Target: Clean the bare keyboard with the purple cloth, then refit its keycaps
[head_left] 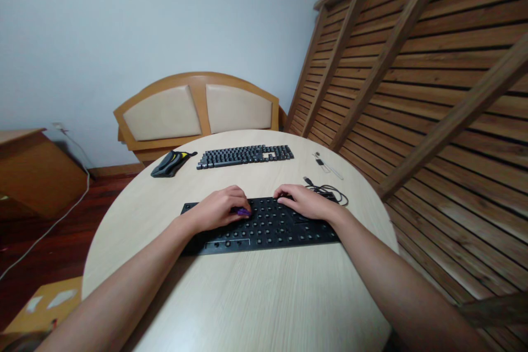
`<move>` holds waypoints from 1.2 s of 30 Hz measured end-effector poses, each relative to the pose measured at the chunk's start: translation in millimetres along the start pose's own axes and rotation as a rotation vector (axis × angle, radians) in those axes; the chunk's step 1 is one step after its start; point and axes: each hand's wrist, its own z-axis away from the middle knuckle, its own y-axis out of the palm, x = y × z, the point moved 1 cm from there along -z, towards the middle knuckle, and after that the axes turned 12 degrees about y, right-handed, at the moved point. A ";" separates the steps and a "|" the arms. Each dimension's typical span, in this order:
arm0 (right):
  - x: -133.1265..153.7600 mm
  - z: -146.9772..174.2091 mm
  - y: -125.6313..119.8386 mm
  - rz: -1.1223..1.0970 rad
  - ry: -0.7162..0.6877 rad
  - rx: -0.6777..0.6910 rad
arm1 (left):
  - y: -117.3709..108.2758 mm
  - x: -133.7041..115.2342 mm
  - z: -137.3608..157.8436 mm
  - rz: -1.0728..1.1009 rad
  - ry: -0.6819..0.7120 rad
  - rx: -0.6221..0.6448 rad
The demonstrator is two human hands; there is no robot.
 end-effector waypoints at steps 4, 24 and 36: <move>-0.1 0.5 -0.7 0.008 0.002 0.003 | -11.3 -5.6 2.8 0.143 0.014 0.105; 1.6 1.7 -2.3 0.023 0.015 0.013 | -13.7 30.7 30.0 -0.206 -0.096 0.005; 2.8 2.0 -1.4 0.034 0.011 0.011 | -10.6 20.1 20.8 -0.275 -0.122 0.134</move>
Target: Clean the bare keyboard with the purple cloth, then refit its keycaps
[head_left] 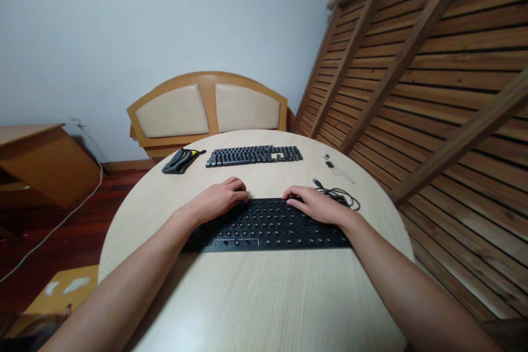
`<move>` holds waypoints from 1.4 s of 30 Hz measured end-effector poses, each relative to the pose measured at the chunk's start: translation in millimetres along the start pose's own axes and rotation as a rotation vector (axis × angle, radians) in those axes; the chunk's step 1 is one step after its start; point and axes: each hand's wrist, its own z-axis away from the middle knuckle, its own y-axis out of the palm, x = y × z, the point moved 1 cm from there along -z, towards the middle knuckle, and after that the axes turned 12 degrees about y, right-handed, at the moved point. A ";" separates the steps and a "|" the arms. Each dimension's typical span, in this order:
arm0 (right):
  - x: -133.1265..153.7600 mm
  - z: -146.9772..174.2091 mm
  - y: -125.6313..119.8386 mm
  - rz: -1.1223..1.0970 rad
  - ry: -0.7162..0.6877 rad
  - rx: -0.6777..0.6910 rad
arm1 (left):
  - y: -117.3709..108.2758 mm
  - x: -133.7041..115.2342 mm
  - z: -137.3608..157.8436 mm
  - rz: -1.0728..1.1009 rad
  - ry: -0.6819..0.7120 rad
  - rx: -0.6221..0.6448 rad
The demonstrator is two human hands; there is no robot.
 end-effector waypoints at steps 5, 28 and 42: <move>-1.1 -0.8 0.0 -0.007 0.004 0.000 | -1.1 -6.6 -1.6 0.065 0.021 -0.009; -2.2 -1.2 0.5 -0.012 0.010 -0.006 | -5.6 -25.5 -9.8 0.116 0.086 0.021; 0.4 -0.4 -0.8 -0.017 0.022 0.006 | -6.0 -31.7 -11.2 0.091 0.131 0.039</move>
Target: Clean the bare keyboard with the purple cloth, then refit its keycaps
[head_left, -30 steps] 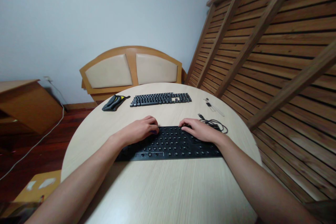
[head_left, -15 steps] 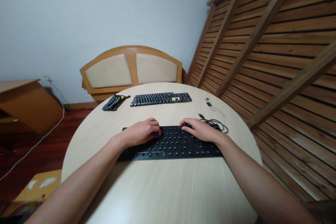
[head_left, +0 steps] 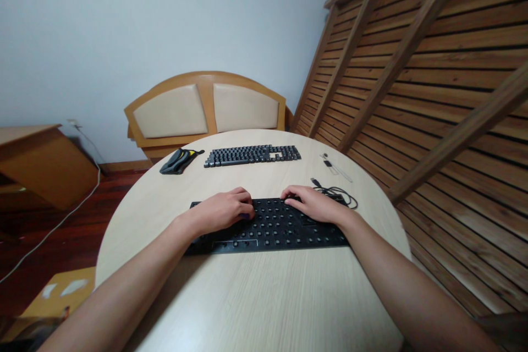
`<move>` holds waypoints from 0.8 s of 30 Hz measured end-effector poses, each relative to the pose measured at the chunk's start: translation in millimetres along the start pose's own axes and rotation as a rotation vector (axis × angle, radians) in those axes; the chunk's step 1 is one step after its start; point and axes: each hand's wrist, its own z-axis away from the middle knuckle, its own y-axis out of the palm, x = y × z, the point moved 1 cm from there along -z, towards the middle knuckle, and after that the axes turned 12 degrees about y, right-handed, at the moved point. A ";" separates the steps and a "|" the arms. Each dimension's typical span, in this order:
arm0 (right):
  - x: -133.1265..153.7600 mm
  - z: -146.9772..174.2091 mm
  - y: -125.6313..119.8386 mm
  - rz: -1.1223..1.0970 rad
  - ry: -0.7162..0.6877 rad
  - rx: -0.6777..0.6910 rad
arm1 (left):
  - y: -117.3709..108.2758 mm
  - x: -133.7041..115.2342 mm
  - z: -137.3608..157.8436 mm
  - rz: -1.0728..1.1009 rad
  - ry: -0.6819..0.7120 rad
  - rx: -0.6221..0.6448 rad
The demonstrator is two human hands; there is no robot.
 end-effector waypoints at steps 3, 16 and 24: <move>-0.7 -0.4 0.5 -0.002 -0.005 0.000 | 0.5 -1.2 -0.5 0.009 -0.005 0.012; 1.1 0.6 -0.2 0.004 -0.006 0.004 | -0.7 -6.5 -2.4 0.089 0.021 0.021; -2.0 -1.1 1.1 -0.001 -0.011 0.000 | -1.4 -14.5 -4.8 0.189 0.045 0.011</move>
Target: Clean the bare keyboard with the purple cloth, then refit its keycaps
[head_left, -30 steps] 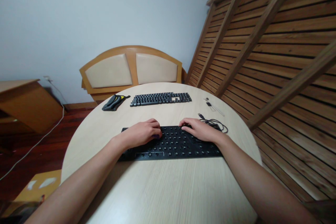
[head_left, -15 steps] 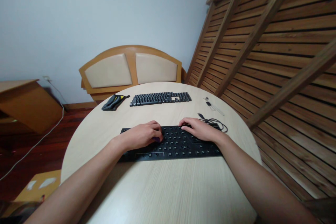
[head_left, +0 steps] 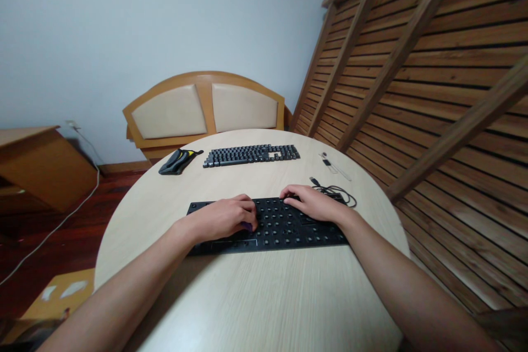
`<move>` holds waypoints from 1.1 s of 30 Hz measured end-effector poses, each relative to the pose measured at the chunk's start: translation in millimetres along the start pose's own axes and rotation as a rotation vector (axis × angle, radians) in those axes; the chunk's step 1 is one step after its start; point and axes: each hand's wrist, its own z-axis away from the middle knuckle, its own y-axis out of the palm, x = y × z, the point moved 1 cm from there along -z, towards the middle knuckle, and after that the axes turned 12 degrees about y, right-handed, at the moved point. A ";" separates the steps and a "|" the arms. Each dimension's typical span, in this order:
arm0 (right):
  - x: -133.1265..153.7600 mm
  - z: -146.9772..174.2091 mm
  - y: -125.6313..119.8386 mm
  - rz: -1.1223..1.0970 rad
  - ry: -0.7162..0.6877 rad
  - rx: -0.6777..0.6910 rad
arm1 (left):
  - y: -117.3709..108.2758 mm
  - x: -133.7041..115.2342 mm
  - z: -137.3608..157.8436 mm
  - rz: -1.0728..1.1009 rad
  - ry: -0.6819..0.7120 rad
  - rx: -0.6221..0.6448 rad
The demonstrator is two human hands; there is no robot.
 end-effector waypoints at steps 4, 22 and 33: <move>0.2 -0.1 0.1 -0.007 0.000 0.000 | -0.5 1.0 0.3 0.056 0.019 -0.003; 1.8 0.6 -0.4 0.000 0.009 0.001 | -1.6 -4.7 -2.9 0.078 0.028 0.001; 0.8 1.2 -0.5 -0.013 -0.004 0.003 | 1.5 -3.7 -1.4 0.037 0.057 0.015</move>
